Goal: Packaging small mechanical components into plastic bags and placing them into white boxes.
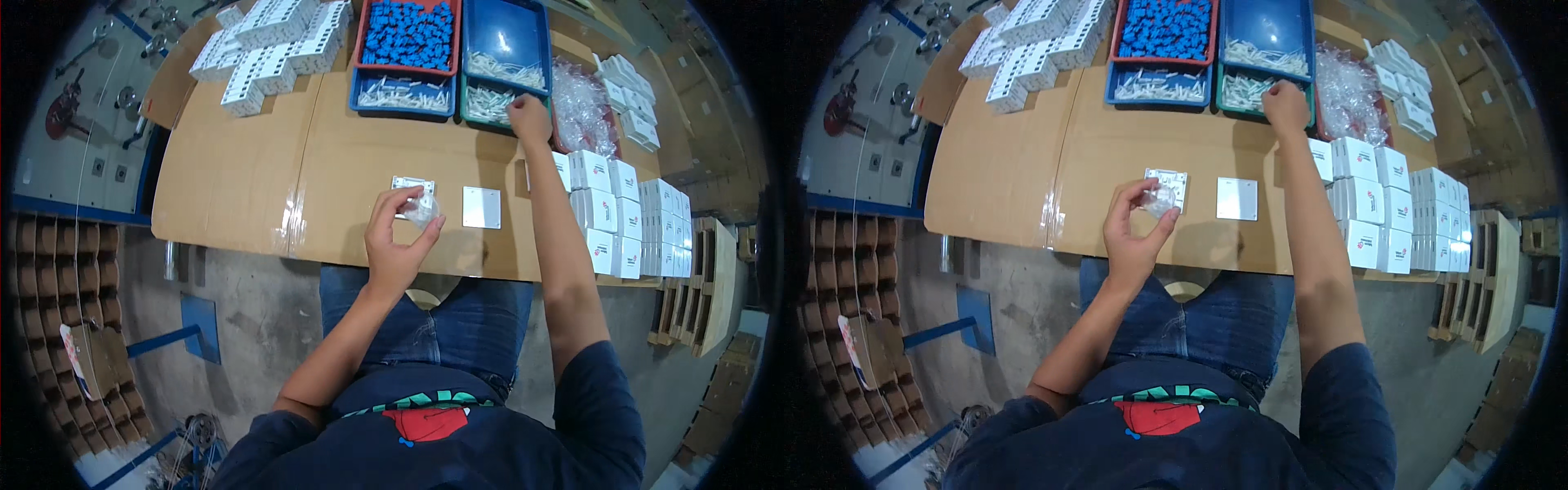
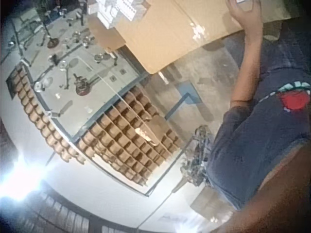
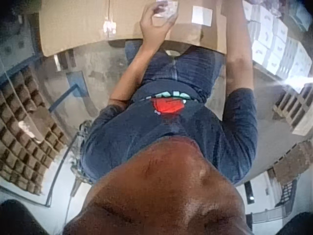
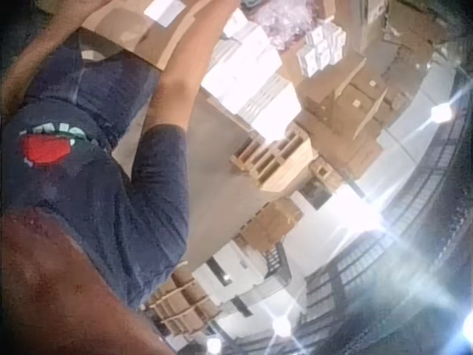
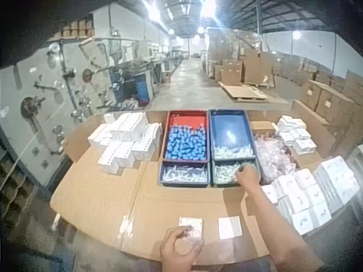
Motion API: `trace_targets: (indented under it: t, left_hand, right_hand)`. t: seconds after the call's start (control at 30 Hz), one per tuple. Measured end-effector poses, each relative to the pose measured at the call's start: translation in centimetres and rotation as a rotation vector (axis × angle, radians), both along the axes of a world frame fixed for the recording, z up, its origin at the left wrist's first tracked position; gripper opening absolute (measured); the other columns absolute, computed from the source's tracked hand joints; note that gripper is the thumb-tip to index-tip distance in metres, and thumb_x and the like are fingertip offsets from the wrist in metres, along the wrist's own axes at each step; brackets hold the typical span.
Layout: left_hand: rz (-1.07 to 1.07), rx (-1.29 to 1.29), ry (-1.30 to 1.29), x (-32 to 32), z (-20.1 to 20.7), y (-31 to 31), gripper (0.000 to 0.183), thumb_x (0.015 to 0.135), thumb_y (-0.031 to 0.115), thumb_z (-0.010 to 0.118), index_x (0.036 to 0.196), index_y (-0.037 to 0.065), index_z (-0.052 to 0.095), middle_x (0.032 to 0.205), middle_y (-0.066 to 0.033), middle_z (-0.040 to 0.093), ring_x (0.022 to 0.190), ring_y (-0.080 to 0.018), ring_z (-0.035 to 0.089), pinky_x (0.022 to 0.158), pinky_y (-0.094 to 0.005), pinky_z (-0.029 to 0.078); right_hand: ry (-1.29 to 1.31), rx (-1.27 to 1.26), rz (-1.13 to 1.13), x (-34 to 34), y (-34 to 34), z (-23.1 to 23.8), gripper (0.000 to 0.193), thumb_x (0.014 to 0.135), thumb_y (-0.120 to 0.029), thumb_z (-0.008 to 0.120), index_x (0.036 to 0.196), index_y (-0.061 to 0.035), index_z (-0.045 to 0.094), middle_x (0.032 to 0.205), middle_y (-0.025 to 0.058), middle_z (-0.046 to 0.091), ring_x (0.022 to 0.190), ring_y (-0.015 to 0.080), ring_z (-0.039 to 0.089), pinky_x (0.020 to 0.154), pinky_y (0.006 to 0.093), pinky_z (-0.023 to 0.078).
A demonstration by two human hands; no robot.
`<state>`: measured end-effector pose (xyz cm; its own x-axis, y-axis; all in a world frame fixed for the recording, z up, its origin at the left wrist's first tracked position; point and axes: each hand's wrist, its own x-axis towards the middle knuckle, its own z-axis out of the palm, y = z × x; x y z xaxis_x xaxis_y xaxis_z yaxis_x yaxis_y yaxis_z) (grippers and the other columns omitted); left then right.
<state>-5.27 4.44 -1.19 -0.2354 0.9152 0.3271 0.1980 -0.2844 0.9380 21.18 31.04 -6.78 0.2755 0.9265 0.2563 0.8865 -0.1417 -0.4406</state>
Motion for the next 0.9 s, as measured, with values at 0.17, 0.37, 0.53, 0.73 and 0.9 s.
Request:
trace_targets:
  t: [0.17, 0.37, 0.53, 0.73, 0.9]
  left_hand:
    - [0.005, 0.102, 0.091, 0.1, 0.4, 0.3, 0.044, 0.077, 0.005, 0.082, 0.118, 0.002, 0.067, 0.113, -0.0118, 0.064, 0.101, -0.0251, 0.063, 0.088, -0.0342, 0.052]
    - [-0.017, 0.215, 0.233, 0.8, 0.4, 0.5, 0.046, 0.077, 0.004, 0.083, 0.12, 0.002, 0.067, 0.113, -0.0128, 0.063, 0.102, -0.0243, 0.063, 0.087, -0.0337, 0.052]
    - [-0.04, 0.205, 0.221, 1.3, 0.8, 0.5, 0.047, 0.077, 0.005, 0.083, 0.121, 0.003, 0.068, 0.112, -0.0127, 0.063, 0.102, -0.0238, 0.063, 0.085, -0.0328, 0.052]
    - [-0.051, 0.217, 0.242, 1.3, 1.2, 0.5, 0.046, 0.076, 0.006, 0.083, 0.12, 0.004, 0.069, 0.111, -0.0118, 0.063, 0.101, -0.0256, 0.062, 0.086, -0.0347, 0.052]
    - [-0.066, 0.199, 0.183, 1.7, 1.1, 0.6, 0.046, 0.075, 0.006, 0.083, 0.119, 0.004, 0.07, 0.111, -0.0112, 0.063, 0.1, -0.0268, 0.061, 0.086, -0.0363, 0.051]
  right_hand:
    - [0.613, 0.104, 0.325, -0.4, -7.3, 3.9, 0.015, 0.086, -0.014, 0.077, 0.092, 0.0001, 0.074, 0.084, 0.0053, 0.072, 0.078, 0.0133, 0.066, 0.07, 0.0281, 0.05]
    - [0.95, -0.047, 0.49, -4.4, -20.3, 9.6, 0.012, 0.089, -0.008, 0.077, 0.099, -0.0011, 0.073, 0.083, -0.0036, 0.066, 0.069, 0.0011, 0.05, 0.061, 0.0186, 0.04]
    - [0.914, -0.295, 0.555, -6.1, -23.4, 12.5, 0.011, 0.092, -0.009, 0.075, 0.1, -0.0014, 0.072, 0.082, -0.0051, 0.064, 0.067, 0.0003, 0.048, 0.06, 0.0181, 0.038]
    - [0.724, -0.282, 0.607, -6.9, -23.2, 14.3, 0.012, 0.09, -0.011, 0.074, 0.098, -0.0019, 0.072, 0.082, -0.0011, 0.066, 0.065, 0.0048, 0.046, 0.058, 0.0223, 0.038]
    - [0.515, -0.123, 0.679, -7.5, -22.8, 14.5, 0.014, 0.089, -0.014, 0.074, 0.095, -0.0018, 0.072, 0.091, 0.0049, 0.067, 0.065, 0.0128, 0.051, 0.059, 0.0274, 0.042]
